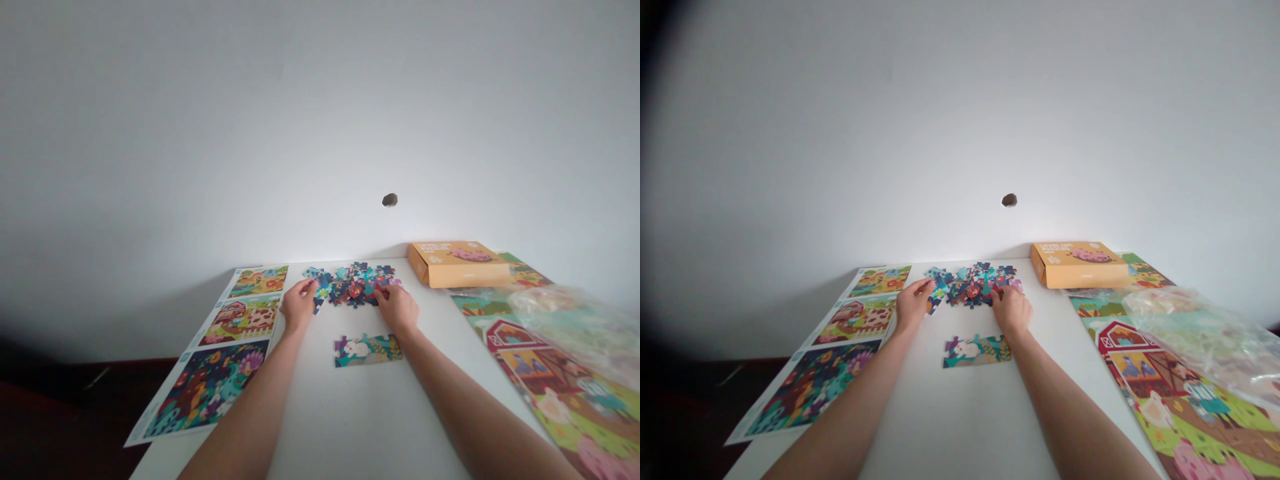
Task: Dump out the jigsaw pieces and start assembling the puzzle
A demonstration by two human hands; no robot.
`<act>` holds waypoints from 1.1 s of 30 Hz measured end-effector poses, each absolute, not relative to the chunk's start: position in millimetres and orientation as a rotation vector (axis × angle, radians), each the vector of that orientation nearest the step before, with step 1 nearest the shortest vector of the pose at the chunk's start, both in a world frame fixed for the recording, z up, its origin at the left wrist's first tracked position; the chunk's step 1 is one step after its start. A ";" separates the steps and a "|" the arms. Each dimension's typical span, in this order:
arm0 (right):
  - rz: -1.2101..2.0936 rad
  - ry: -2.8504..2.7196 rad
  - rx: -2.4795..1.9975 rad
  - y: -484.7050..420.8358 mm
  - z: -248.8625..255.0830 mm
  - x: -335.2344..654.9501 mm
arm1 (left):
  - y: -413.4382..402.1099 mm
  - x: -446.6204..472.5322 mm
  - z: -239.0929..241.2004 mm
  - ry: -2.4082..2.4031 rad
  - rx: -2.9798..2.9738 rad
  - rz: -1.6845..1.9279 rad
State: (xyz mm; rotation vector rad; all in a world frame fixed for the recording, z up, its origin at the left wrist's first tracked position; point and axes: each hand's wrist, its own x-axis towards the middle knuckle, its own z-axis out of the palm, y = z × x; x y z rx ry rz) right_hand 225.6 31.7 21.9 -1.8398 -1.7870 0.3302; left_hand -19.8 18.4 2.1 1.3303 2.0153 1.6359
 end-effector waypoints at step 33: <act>0.209 -2.140 -1.567 24.5 22.2 215.5 | -3.1 14.7 14.1 2.145 2.177 0.923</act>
